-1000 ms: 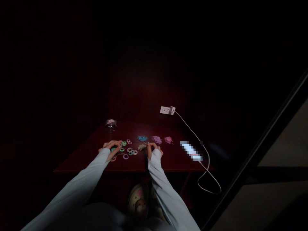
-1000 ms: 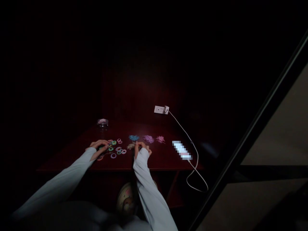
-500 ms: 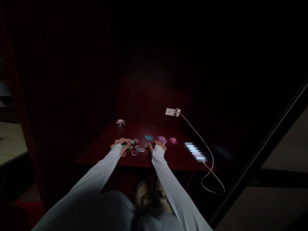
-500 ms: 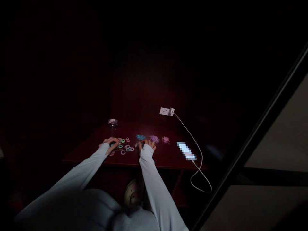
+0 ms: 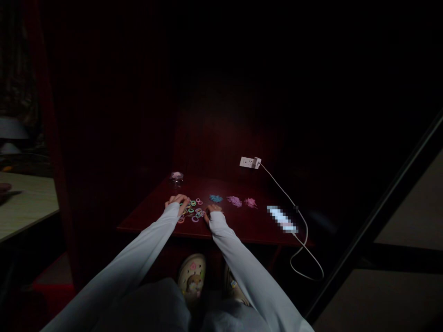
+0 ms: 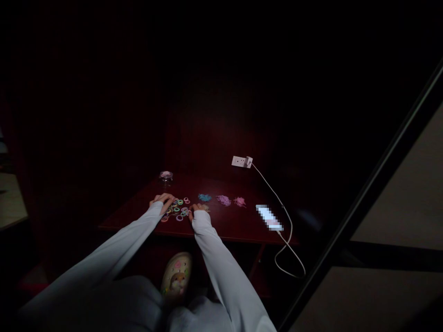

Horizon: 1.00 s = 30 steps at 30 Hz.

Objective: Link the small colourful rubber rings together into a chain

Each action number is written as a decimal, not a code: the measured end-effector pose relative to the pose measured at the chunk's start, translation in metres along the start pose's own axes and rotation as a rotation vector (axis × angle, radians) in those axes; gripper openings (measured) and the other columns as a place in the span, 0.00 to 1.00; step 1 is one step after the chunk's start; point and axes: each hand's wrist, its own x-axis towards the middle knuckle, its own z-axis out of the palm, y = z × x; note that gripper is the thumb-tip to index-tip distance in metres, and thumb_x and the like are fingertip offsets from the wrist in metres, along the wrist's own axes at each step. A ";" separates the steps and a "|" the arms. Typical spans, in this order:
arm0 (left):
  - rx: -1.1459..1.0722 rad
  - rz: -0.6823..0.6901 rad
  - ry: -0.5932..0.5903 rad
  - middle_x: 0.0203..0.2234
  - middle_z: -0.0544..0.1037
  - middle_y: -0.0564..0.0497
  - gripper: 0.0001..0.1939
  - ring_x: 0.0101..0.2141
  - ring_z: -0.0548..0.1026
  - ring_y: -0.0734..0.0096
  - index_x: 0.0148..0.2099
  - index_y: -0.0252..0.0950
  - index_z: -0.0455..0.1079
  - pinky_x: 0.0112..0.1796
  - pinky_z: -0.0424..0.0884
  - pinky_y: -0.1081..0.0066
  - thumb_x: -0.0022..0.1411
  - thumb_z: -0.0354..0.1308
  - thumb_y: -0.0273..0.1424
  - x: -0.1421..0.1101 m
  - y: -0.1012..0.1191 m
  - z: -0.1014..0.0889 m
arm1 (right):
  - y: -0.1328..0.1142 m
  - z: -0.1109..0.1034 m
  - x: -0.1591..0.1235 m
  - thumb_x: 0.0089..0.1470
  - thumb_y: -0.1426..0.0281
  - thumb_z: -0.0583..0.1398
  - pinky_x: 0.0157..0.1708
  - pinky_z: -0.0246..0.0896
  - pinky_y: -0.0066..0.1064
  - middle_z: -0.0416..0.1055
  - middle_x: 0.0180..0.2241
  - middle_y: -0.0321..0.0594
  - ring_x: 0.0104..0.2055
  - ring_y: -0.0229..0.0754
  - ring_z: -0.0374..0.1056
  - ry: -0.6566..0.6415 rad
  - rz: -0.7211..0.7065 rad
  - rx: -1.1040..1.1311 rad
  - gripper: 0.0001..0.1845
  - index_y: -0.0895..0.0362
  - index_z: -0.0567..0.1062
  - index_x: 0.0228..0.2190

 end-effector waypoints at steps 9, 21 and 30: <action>0.003 -0.025 0.017 0.47 0.83 0.52 0.14 0.48 0.72 0.59 0.38 0.43 0.76 0.52 0.62 0.59 0.72 0.51 0.37 0.001 -0.010 0.002 | -0.033 0.006 0.015 0.65 0.73 0.59 0.53 0.65 0.34 0.78 0.48 0.44 0.50 0.46 0.71 0.045 -0.141 0.087 0.15 0.53 0.79 0.51; -0.067 -0.028 0.007 0.44 0.82 0.47 0.22 0.51 0.69 0.52 0.31 0.42 0.73 0.55 0.62 0.54 0.75 0.45 0.39 -0.002 -0.003 0.002 | -0.051 -0.012 0.004 0.62 0.62 0.68 0.51 0.56 0.35 0.76 0.47 0.39 0.52 0.47 0.62 -0.065 -0.253 0.015 0.07 0.46 0.85 0.42; -0.061 0.025 -0.048 0.44 0.81 0.44 0.25 0.51 0.68 0.51 0.33 0.43 0.76 0.51 0.67 0.54 0.75 0.42 0.44 -0.005 -0.005 0.000 | -0.054 -0.011 0.009 0.61 0.60 0.69 0.50 0.55 0.36 0.73 0.44 0.40 0.49 0.47 0.58 -0.091 -0.216 0.037 0.06 0.48 0.86 0.38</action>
